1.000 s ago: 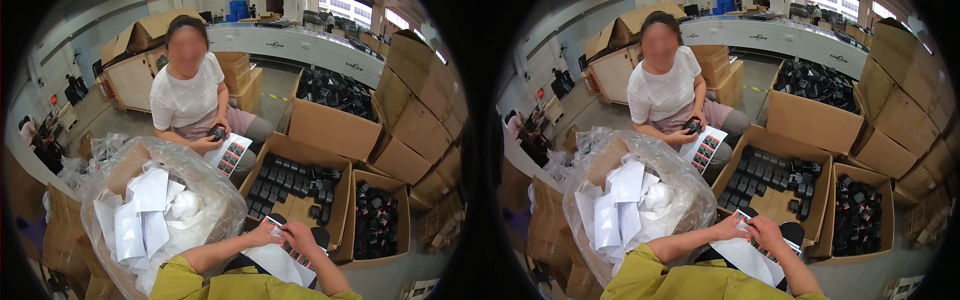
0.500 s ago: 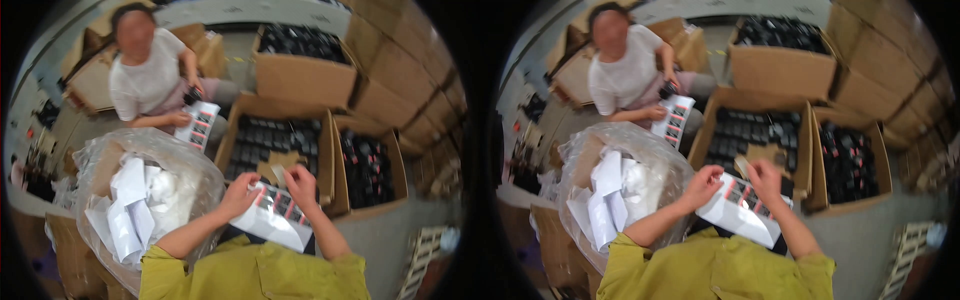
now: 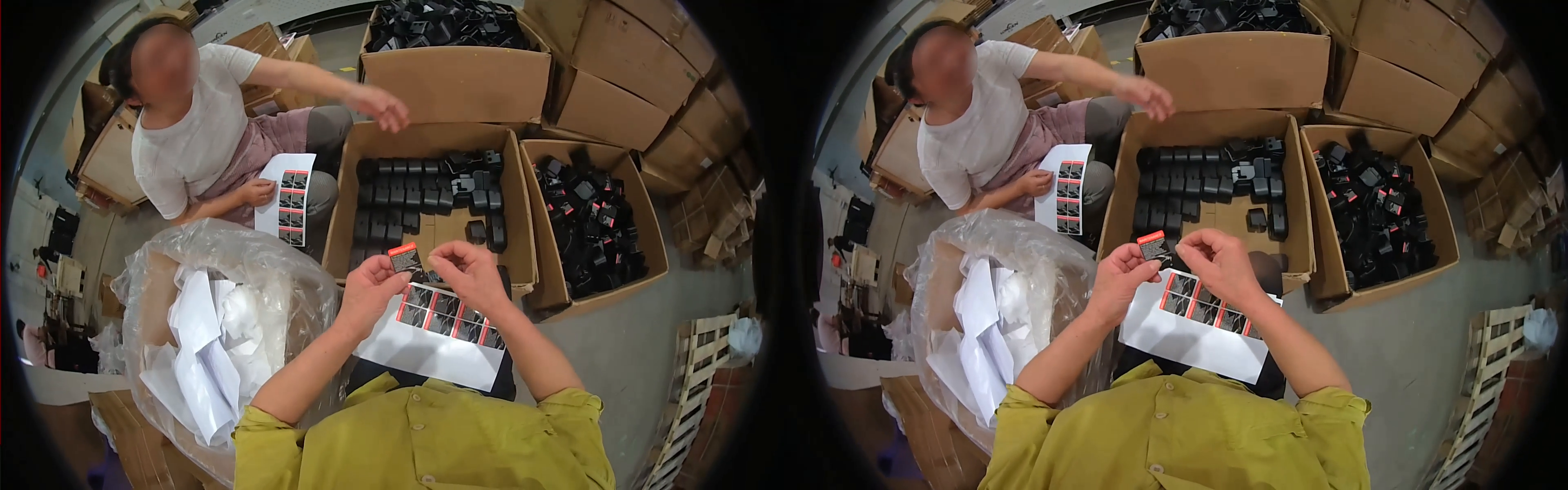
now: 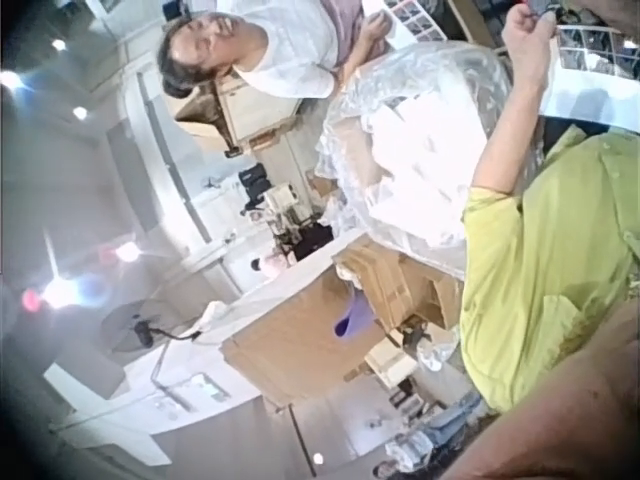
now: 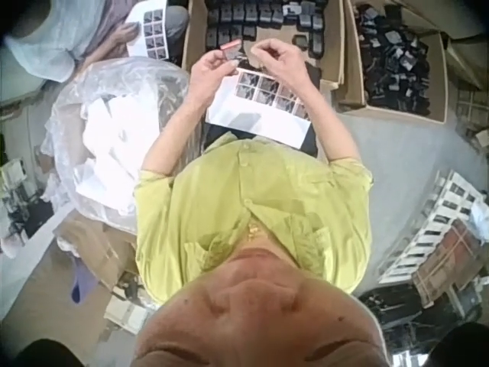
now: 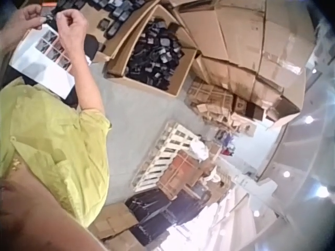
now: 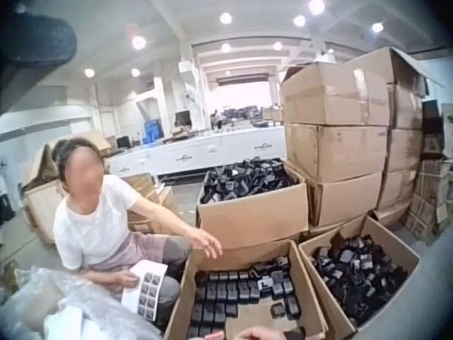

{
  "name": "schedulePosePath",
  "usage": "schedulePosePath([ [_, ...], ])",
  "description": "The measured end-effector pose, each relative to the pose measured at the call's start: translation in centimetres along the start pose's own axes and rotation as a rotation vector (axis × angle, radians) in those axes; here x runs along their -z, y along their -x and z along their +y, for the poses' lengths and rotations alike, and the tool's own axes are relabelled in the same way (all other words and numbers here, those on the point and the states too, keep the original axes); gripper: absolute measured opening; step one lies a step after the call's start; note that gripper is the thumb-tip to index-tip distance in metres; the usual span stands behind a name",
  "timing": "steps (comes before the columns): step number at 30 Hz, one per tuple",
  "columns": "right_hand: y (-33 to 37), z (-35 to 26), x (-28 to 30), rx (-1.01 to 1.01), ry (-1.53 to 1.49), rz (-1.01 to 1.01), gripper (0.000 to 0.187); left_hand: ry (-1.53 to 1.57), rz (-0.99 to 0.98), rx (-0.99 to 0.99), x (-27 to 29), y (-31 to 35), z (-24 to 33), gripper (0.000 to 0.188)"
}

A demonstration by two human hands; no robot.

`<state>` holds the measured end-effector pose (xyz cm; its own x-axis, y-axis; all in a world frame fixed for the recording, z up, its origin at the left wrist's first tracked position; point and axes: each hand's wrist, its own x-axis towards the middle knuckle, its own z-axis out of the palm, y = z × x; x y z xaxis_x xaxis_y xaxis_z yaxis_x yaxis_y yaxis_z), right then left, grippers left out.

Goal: Apply red and black stickers to black plastic components being sorted into boxes.

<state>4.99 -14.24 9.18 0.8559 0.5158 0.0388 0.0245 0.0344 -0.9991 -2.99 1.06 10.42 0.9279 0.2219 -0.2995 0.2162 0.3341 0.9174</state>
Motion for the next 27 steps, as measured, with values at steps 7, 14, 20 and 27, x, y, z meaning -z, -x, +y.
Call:
schedulePosePath([
  [7, -1.8, 1.7, 0.6, 0.068, 0.076, -0.040, 0.009, -0.230, 0.057, -0.095, 0.1, -2.3, -2.2, 0.039],
  [14, -8.2, 15.2, 11.9, -0.011, 0.107, 0.488, 0.016, -1.257, 0.067, -0.427, 0.6, -3.7, -7.6, 0.059],
  [20, -11.5, 28.7, 14.9, -0.145, 0.832, 0.260, 0.051, -1.400, -0.015, -0.345, 0.2, -5.0, -9.3, 0.055],
  [27, -16.4, 38.4, 14.1, -0.307, 1.211, 0.121, 0.074, -1.439, -0.013, -0.270, -0.5, -5.9, -8.6, 0.054],
])
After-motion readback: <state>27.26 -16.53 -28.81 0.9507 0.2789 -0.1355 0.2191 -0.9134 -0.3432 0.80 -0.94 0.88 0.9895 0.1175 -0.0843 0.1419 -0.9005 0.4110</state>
